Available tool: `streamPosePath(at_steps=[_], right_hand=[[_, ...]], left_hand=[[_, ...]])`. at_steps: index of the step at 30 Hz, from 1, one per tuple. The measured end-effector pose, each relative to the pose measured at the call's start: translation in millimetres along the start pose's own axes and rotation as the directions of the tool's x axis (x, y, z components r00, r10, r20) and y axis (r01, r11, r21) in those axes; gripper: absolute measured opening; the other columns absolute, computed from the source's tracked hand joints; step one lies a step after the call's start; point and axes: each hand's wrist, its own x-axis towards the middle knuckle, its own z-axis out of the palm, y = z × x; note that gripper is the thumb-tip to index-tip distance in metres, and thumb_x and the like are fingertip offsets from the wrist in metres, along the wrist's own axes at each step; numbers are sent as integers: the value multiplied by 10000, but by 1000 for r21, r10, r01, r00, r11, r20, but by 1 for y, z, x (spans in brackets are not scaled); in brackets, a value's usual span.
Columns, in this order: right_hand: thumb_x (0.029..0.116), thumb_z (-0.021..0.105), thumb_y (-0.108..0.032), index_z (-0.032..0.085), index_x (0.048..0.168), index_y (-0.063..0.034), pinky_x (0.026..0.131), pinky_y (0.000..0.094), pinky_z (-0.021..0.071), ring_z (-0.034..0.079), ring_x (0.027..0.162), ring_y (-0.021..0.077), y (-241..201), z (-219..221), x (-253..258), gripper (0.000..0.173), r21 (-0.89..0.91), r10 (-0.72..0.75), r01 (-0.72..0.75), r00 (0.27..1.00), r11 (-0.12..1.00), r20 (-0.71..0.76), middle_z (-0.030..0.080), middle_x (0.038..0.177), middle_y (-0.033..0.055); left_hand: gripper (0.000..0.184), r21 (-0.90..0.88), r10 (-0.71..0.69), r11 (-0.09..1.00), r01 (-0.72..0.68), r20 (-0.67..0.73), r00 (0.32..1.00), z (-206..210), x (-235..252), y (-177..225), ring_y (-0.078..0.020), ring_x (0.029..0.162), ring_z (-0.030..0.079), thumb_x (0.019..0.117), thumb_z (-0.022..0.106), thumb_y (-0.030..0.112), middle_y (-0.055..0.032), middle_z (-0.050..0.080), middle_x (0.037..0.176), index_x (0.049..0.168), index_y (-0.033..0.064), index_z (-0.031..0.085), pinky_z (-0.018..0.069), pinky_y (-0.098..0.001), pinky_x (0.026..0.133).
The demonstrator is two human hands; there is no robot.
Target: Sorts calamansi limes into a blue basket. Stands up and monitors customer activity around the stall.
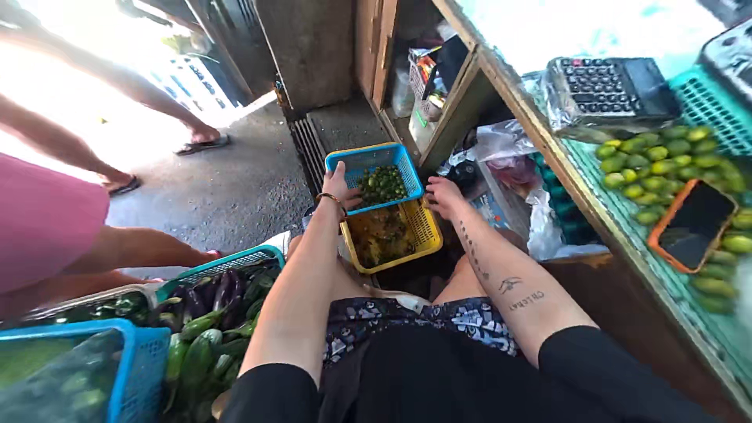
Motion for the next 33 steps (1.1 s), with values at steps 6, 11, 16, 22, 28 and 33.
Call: streamPosePath(at_steps=[6, 11, 16, 22, 28, 33], right_hand=[[1062, 563, -303, 505, 1459, -55, 1006, 528, 517, 581, 1277, 360, 60, 17, 20, 473, -227, 270, -259, 963, 939, 21, 548, 1441, 212], [1049, 593, -379, 426, 1515, -57, 1039, 516, 513, 553, 1328, 350, 113, 72, 59, 591, 23, 403, -408, 908, 913, 113, 519, 1480, 203], [1023, 622, -430, 227, 1606, -134, 1059, 569, 507, 444, 1434, 407, 130, 124, 132, 764, 405, 439, -455, 888, 793, 138, 308, 1640, 210], [993, 590, -58, 435, 1432, -22, 879, 498, 576, 618, 1122, 342, 125, 175, 208, 467, 637, 500, -318, 857, 702, -123, 551, 1337, 226], [940, 569, 52, 470, 1299, 16, 705, 417, 579, 624, 891, 266, 87, 157, 157, 374, 637, 559, -283, 779, 717, -283, 571, 1103, 203], [947, 585, 75, 487, 1307, -12, 732, 415, 584, 642, 888, 222, 5, 131, 142, 384, 453, 303, -118, 882, 883, -361, 603, 1065, 150]], left_hand=[[600, 153, -44, 986, 63, -125, 991, -60, 13, 2, -404, 1237, 606, 1077, 499, 420, -271, 475, 1487, 1549, 75, 365, 564, -546, 924], [575, -66, -85, 995, 75, -156, 984, -38, 57, -16, -376, 1136, 637, 1059, 543, 353, -246, 498, 1441, 1542, 101, 359, 578, -523, 848], [491, -92, 3, 995, -23, -217, 976, 1, 124, -16, -317, 1031, 669, 1068, 531, 273, -199, 556, 1365, 1511, 102, 407, 589, -475, 776], [630, 165, 228, 963, -213, -77, 971, 22, 190, -5, -275, 1127, 656, 979, 667, 255, -168, 588, 1343, 1517, 72, 396, 605, -477, 847], [905, 280, 202, 954, -108, -333, 921, -21, 213, 18, -324, 1330, 509, 880, 755, 382, -229, 450, 1502, 1582, 73, 274, 485, -502, 1039], [853, -20, -52, 999, 50, -137, 989, -25, 204, 26, -278, 1135, 662, 911, 755, 331, -151, 606, 1337, 1586, 156, 263, 597, -484, 885]])
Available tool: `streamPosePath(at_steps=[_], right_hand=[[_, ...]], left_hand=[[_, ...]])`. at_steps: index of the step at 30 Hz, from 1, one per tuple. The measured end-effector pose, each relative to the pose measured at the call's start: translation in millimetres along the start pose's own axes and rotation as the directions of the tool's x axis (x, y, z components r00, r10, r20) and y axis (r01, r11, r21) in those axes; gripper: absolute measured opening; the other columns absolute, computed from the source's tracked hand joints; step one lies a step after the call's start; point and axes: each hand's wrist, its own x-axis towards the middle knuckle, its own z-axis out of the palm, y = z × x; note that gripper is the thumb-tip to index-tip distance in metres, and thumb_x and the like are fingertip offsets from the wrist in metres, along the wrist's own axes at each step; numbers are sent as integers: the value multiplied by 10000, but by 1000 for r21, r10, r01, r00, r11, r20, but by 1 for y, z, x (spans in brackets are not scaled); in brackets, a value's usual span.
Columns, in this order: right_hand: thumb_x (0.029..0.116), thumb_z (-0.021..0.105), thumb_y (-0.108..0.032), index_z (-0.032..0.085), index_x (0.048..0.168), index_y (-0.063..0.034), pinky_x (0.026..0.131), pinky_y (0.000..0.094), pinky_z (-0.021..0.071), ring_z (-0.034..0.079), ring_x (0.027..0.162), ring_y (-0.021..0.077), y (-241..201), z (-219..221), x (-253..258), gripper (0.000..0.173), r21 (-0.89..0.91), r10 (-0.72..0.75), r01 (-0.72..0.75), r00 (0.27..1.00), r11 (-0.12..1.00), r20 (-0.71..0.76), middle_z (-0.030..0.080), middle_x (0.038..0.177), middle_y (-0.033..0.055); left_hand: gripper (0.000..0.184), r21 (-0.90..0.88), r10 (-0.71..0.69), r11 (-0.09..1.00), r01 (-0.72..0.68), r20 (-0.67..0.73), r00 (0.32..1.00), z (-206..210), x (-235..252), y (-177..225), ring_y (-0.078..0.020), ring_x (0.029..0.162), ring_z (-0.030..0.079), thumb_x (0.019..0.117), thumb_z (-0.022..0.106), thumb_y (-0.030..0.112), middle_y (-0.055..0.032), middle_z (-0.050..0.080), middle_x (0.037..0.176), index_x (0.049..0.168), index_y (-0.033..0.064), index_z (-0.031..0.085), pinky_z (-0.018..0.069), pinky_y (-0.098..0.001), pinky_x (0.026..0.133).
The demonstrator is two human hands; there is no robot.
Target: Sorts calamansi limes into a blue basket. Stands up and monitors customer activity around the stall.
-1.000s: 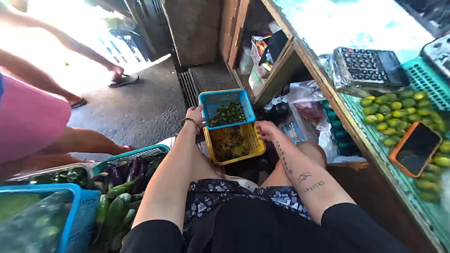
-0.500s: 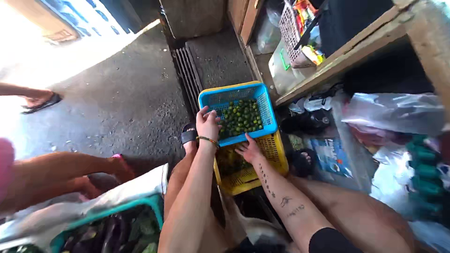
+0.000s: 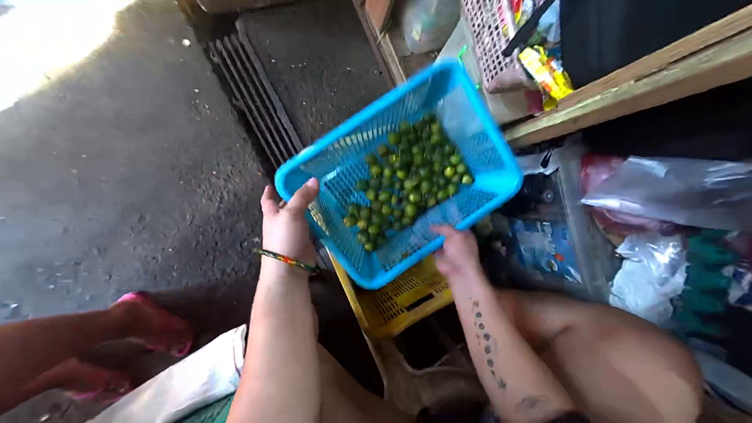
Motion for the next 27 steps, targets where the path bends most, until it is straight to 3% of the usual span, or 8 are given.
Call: streamPosePath(at_steps=[5, 8, 10, 13, 15, 18, 22, 27], right_hand=[[936, 577, 66, 474, 1254, -47, 663, 355, 628, 689, 785, 170, -93, 41, 1, 353, -118, -262, 327, 887, 937, 380, 646, 964, 77], [1002, 519, 33, 563, 1115, 40, 865, 424, 631, 720, 919, 234, -135, 77, 20, 121, -11, -320, 480, 602, 877, 732, 685, 998, 146], [1091, 371, -87, 597, 1153, 41, 1020, 471, 554, 685, 1091, 267, -134, 91, 44, 267, 59, -264, 416, 456, 907, 850, 683, 1127, 170], [1119, 346, -228, 538, 1423, -45, 1006, 445, 567, 642, 1224, 242, -81, 78, 96, 404, -183, -167, 460, 622, 869, 765, 633, 1360, 106], [1080, 495, -192, 596, 1375, -49, 948, 413, 595, 681, 1150, 222, -8, 60, 141, 343, -467, -142, 455, 814, 758, 563, 664, 1311, 117], [1035, 582, -178, 627, 1317, -7, 1029, 496, 535, 656, 1188, 295, 104, 26, 189, 333, -751, -16, 345, 913, 563, 408, 666, 1292, 194], [977, 664, -204, 636, 1365, -81, 1078, 566, 490, 553, 1319, 391, 163, 45, 226, 409, -810, -25, 480, 864, 338, 502, 554, 1435, 221], [995, 603, -193, 632, 1388, -130, 1182, 549, 389, 437, 1442, 371, 156, 135, 287, 399, -538, -144, 843, 536, 30, 832, 516, 1509, 166]], left_hand=[[313, -377, 73, 926, -1, 176, 982, -2, -11, 19, -292, 1055, 703, 1024, 553, 150, -154, 694, 1146, 1323, 66, 516, 602, -527, 895], [342, -478, 132, 870, -125, -18, 991, -6, -7, 23, -335, 1050, 685, 919, 522, -36, -207, 655, 1150, 1255, 14, 489, 592, -588, 863], [375, -528, 133, 829, -187, -139, 981, -8, -5, 23, -357, 1010, 695, 890, 509, -75, -232, 647, 1131, 1254, 0, 468, 605, -603, 803], [366, -464, 59, 860, -212, -323, 945, -12, 3, 21, -345, 950, 698, 894, 521, -51, -218, 635, 1094, 1247, 15, 453, 615, -582, 731], [364, -342, -15, 925, -163, -461, 887, -22, 12, 15, -329, 952, 701, 885, 557, -7, -207, 646, 1102, 1241, 17, 482, 620, -561, 723], [379, -217, -75, 975, -56, -550, 832, -52, 24, 1, -290, 967, 680, 884, 585, 56, -172, 642, 1125, 1256, 52, 513, 605, -537, 749], [212, -308, -77, 945, -113, -544, 835, -84, 37, -19, -238, 934, 651, 953, 520, 102, -114, 615, 1059, 1163, 105, 499, 579, -499, 746], [119, -416, -46, 888, -197, -507, 861, -92, 40, -28, -256, 877, 664, 968, 449, 108, -126, 625, 965, 1073, 93, 501, 585, -536, 740]])
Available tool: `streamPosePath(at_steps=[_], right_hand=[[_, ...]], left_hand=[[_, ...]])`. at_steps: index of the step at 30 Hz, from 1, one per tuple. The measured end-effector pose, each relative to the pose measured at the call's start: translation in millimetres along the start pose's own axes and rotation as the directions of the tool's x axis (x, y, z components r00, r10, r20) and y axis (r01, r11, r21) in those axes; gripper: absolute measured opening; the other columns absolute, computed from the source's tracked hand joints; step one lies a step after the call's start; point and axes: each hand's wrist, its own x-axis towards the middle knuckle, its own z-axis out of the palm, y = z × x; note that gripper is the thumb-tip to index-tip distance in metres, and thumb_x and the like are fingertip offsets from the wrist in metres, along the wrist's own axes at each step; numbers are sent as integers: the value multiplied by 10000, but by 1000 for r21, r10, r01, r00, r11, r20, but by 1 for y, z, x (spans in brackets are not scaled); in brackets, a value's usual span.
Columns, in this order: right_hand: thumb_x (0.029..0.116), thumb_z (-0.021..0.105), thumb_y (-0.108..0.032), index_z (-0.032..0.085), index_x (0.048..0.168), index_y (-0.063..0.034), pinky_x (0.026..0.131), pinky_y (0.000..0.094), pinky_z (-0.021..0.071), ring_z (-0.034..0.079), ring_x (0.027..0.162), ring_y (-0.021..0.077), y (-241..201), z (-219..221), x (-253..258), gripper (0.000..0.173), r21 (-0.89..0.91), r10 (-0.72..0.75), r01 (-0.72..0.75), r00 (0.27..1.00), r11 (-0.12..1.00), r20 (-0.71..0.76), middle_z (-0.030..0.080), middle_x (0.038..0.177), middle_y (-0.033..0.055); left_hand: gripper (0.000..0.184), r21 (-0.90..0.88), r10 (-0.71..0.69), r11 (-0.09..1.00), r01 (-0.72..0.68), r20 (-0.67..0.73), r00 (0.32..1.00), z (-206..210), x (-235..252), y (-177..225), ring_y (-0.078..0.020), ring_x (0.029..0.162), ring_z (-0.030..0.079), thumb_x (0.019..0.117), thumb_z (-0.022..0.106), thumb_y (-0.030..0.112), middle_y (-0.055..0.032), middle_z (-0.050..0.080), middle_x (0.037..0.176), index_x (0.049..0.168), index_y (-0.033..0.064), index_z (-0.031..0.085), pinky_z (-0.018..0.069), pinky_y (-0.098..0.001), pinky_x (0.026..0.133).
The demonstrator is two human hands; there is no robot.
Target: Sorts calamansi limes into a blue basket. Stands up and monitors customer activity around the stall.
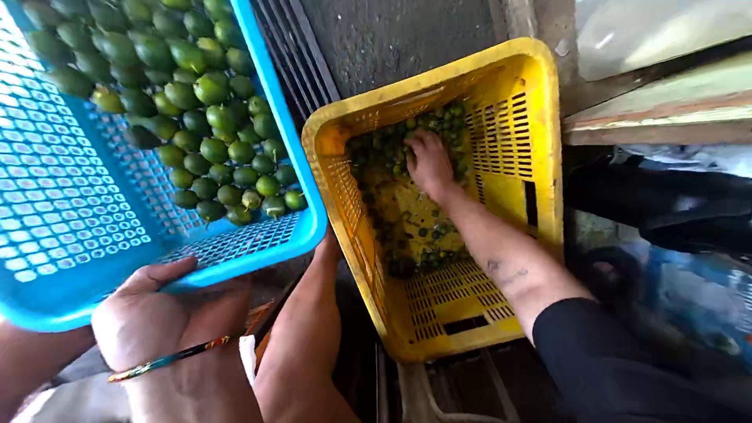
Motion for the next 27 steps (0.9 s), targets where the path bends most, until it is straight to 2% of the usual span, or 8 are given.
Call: streamPosePath(at_steps=[3, 6, 11, 14, 17, 20, 23, 27], right_hand=[[920, 724, -239, 499, 1529, -248, 1224, 608, 281, 325, 1515, 384, -5, 16, 40, 649, -115, -195, 216, 966, 970, 167, 429, 1595, 152], [849, 798, -412, 369, 1604, -318, 1196, 740, 161, 146, 1578, 401, -12, 37, 46, 873, -165, -115, 167, 952, 972, 284, 281, 1679, 155], [952, 698, -447, 571, 1469, -199, 1123, 715, 361, 373, 1445, 498, -10, 63, -68, 587, -126, 0, 51, 928, 991, 373, 324, 1639, 217], [1036, 538, -505, 622, 1421, -193, 1170, 652, 325, 377, 1474, 423, -9, 48, -113, 503, -87, 29, 19, 852, 996, 522, 341, 1654, 149], [1040, 504, -435, 678, 1338, -162, 1169, 626, 355, 442, 1427, 424, 4, 15, -47, 440, -65, -17, 25, 991, 998, 132, 488, 1546, 182], [963, 631, -473, 607, 1431, -162, 1169, 698, 272, 336, 1473, 469, 35, -16, 52, 562, -84, 130, -131, 991, 988, -17, 442, 1539, 253], [897, 698, -578, 425, 1578, -266, 1156, 786, 167, 168, 1542, 495, 47, -3, 54, 797, -199, 174, -144, 974, 969, 143, 228, 1666, 257], [905, 727, -511, 573, 1469, -191, 1089, 740, 374, 359, 1433, 541, 11, 17, -55, 667, -171, 184, -123, 893, 977, 410, 315, 1627, 261]], left_hand=[[147, 32, -14, 999, 14, -1, 1000, 15, -8, -5, -270, 933, 672, 974, 439, 114, -140, 639, 1010, 1093, 82, 520, 583, -548, 774], [164, 86, -13, 996, 11, 19, 1000, 27, -14, -11, -276, 972, 673, 976, 465, 109, -140, 642, 1052, 1124, 89, 533, 581, -563, 811], [108, 29, -90, 996, 88, 82, 993, 52, -33, -15, -260, 832, 697, 951, 471, 88, -124, 677, 892, 936, 86, 578, 605, -520, 737], [157, 39, -135, 990, 132, 85, 987, 52, -35, -14, -257, 837, 701, 984, 423, 102, -128, 678, 888, 943, 73, 572, 604, -510, 742], [153, 89, -171, 982, 165, 71, 983, 43, -34, -14, -277, 864, 701, 991, 428, 126, -137, 678, 923, 971, 79, 572, 598, -536, 751], [176, 74, -196, 979, 190, 96, 976, 39, -32, -13, -294, 910, 704, 985, 417, 129, -161, 684, 955, 983, 63, 580, 595, -554, 788], [151, 79, -202, 977, 197, 74, 977, 30, -26, -11, -286, 896, 699, 974, 434, 124, -157, 678, 941, 965, 62, 572, 590, -550, 776], [148, 77, -185, 980, 182, 37, 982, 34, -26, -3, -264, 829, 695, 981, 422, 98, -144, 665, 863, 934, 53, 555, 601, -515, 754]])
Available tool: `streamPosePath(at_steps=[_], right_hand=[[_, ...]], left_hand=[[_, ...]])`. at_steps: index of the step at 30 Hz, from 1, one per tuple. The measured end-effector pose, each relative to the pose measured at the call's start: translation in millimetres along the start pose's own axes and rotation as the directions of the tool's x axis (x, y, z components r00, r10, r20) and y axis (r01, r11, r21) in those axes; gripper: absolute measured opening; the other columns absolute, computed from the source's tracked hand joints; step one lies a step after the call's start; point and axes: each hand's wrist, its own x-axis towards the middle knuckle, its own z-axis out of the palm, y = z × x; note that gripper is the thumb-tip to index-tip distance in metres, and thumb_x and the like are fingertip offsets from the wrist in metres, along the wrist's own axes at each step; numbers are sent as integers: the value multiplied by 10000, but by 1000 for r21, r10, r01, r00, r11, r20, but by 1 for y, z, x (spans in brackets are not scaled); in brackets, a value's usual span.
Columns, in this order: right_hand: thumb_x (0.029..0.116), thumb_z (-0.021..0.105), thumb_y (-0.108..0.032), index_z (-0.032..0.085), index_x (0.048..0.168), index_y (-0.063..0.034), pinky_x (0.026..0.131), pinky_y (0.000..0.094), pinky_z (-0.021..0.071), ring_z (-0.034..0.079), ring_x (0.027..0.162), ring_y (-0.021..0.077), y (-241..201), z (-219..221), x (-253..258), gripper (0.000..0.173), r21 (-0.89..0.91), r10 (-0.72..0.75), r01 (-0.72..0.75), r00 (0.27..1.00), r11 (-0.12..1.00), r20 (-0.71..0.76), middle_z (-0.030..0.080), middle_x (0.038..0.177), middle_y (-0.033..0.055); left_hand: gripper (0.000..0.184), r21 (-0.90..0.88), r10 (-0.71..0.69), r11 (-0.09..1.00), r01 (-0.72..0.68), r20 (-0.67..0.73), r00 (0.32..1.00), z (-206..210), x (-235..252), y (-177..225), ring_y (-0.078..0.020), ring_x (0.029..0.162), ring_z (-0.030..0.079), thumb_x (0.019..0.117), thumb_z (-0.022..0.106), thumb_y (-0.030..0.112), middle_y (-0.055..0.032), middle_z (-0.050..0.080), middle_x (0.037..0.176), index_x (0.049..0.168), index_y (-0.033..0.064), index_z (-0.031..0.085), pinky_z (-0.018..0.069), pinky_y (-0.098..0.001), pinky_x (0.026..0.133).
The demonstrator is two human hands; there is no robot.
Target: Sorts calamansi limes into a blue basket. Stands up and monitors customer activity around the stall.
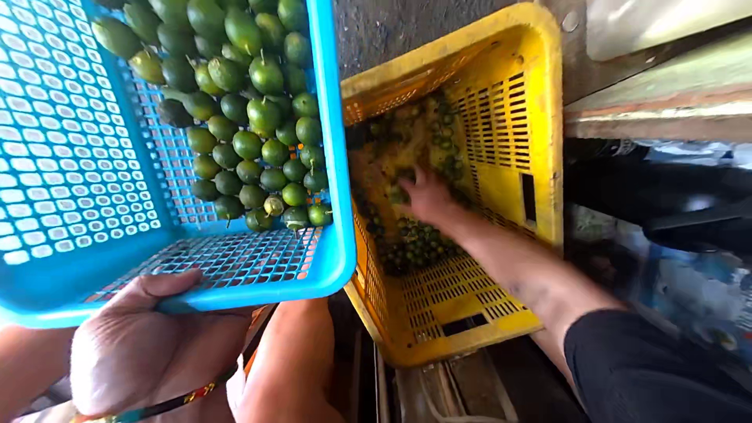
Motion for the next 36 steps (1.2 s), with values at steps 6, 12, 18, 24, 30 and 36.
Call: streamPosePath(at_steps=[6, 12, 18, 24, 30, 36], right_hand=[[1024, 565, -248, 687, 1310, -187, 1099, 552, 452, 555, 1332, 322, -92, -18, 53, 317, -21, -319, 323, 919, 946, -234, 638, 1382, 90], [941, 658, -133, 476, 1551, -245, 1220, 672, 211, 173, 1564, 407, -98, 26, 82, 646, -122, -308, 297, 948, 947, -83, 232, 1709, 92], [956, 638, -136, 724, 1215, -89, 974, 664, 504, 562, 1297, 427, -52, 17, -39, 277, 25, -111, 108, 947, 994, 303, 570, 1455, 156], [1027, 494, -60, 508, 1490, -47, 1081, 601, 474, 422, 1427, 469, 28, -74, 89, 463, 91, 161, -137, 913, 986, -375, 397, 1578, 254], [1084, 458, -160, 558, 1456, -77, 1107, 530, 477, 403, 1457, 421, 46, -58, 104, 393, -23, 132, -151, 920, 988, -369, 386, 1606, 184], [1106, 415, -236, 439, 1545, -92, 1034, 543, 525, 494, 1381, 449, 51, -59, 102, 463, 40, 173, -169, 932, 985, -319, 317, 1624, 255]], left_hand=[[171, 33, -10, 999, 7, 83, 996, -6, 1, 4, -273, 847, 695, 963, 403, 74, -150, 667, 870, 921, 34, 563, 592, -525, 801], [145, 63, -18, 998, 13, 67, 998, 3, -5, 3, -313, 923, 696, 955, 427, 49, -188, 670, 939, 972, 2, 563, 581, -572, 845], [183, 29, -73, 997, 70, 94, 993, 13, -9, 2, -334, 936, 700, 963, 415, 67, -203, 683, 967, 963, -3, 584, 577, -590, 849], [144, 71, -39, 997, 32, 91, 995, 10, -9, -5, -303, 899, 698, 956, 439, 45, -180, 676, 926, 946, 10, 578, 586, -557, 835], [152, 32, -64, 998, 62, 61, 996, 16, -11, -8, -313, 931, 697, 961, 440, 78, -190, 673, 959, 970, 10, 575, 582, -568, 838], [197, 21, -53, 998, 51, 104, 993, 11, -7, -7, -321, 954, 689, 979, 425, 129, -188, 675, 961, 965, 24, 592, 567, -578, 866]])
